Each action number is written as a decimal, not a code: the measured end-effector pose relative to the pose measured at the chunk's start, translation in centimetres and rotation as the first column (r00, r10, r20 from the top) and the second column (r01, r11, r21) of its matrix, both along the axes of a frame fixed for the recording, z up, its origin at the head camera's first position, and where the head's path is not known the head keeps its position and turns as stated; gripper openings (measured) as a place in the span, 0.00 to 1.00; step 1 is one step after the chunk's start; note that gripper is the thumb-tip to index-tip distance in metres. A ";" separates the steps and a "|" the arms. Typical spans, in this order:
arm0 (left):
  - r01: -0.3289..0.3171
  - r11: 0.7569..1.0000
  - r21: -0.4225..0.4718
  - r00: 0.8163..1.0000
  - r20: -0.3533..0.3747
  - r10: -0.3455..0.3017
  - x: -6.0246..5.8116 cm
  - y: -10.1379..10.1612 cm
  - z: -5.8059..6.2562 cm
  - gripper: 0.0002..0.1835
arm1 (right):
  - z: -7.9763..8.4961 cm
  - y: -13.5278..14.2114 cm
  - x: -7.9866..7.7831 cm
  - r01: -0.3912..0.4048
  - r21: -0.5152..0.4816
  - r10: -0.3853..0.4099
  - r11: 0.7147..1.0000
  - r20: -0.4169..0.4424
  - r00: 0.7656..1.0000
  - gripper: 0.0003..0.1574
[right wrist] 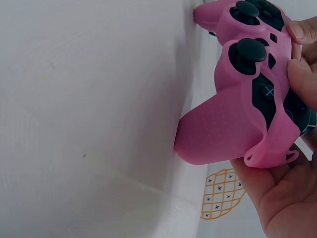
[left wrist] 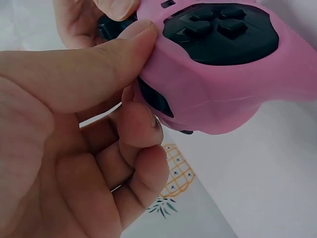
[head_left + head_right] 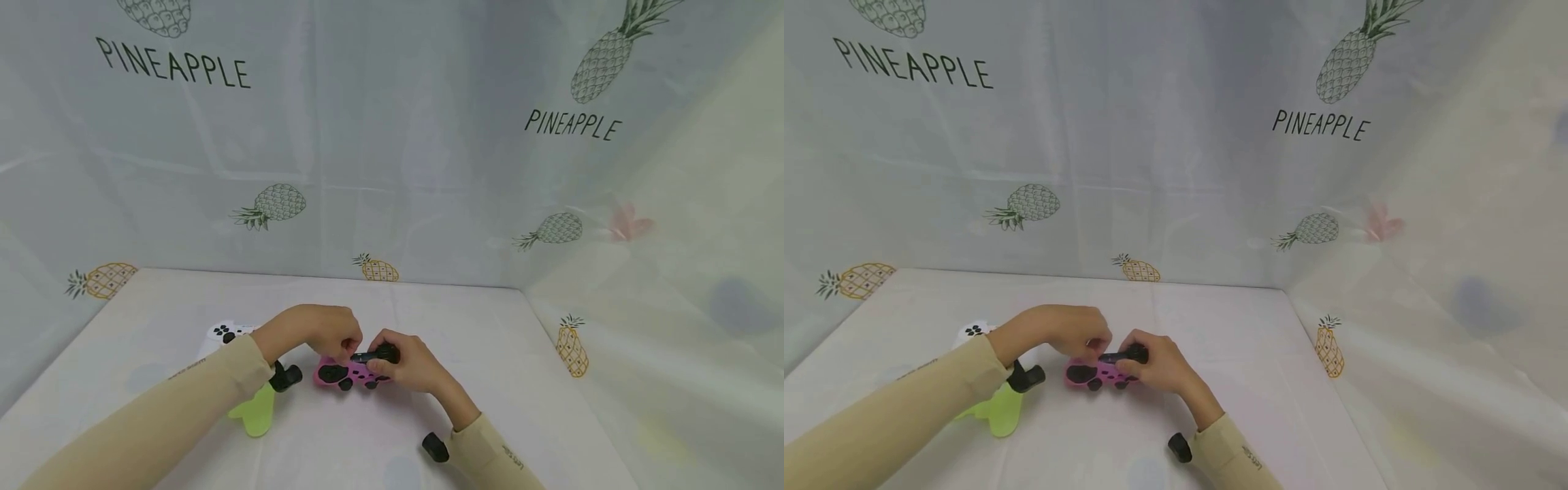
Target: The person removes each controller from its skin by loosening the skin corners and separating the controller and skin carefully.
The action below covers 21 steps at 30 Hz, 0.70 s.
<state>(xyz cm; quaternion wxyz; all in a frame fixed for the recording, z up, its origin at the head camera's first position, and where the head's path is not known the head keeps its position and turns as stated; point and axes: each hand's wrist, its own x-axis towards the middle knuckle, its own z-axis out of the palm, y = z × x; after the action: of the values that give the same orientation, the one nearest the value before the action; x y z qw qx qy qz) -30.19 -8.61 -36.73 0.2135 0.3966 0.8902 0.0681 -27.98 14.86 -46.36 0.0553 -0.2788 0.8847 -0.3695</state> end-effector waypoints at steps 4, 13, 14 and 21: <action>0.016 1.000 -0.001 0.999 0.032 -0.016 -0.1 -0.1 -0.1 0.14 | 0.1 0.1 0.1 -0.007 -0.006 0.008 1.000 0.011 1.000 0.11; 0.063 0.995 0.084 0.996 0.057 -0.067 -0.2 -1.0 0.0 0.13 | 0.3 0.0 0.4 -0.016 -0.003 0.016 1.000 -0.007 1.000 0.11; 0.072 0.993 0.098 0.996 0.053 -0.077 -0.3 -1.0 0.0 0.13 | 0.3 0.1 0.4 -0.014 -0.004 0.014 1.000 -0.010 1.000 0.11; 0.118 0.981 0.152 0.993 0.004 -0.120 -1.1 -1.7 -0.5 0.12 | 0.4 0.3 0.4 -0.007 -0.001 0.007 1.000 -0.013 1.000 0.11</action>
<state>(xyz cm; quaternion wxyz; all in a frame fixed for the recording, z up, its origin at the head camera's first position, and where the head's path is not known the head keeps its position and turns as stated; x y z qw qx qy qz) -31.28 -10.35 -37.25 0.1921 0.4636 0.8559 0.1253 -27.60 15.11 -45.97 0.0508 -0.2844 0.8838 -0.3681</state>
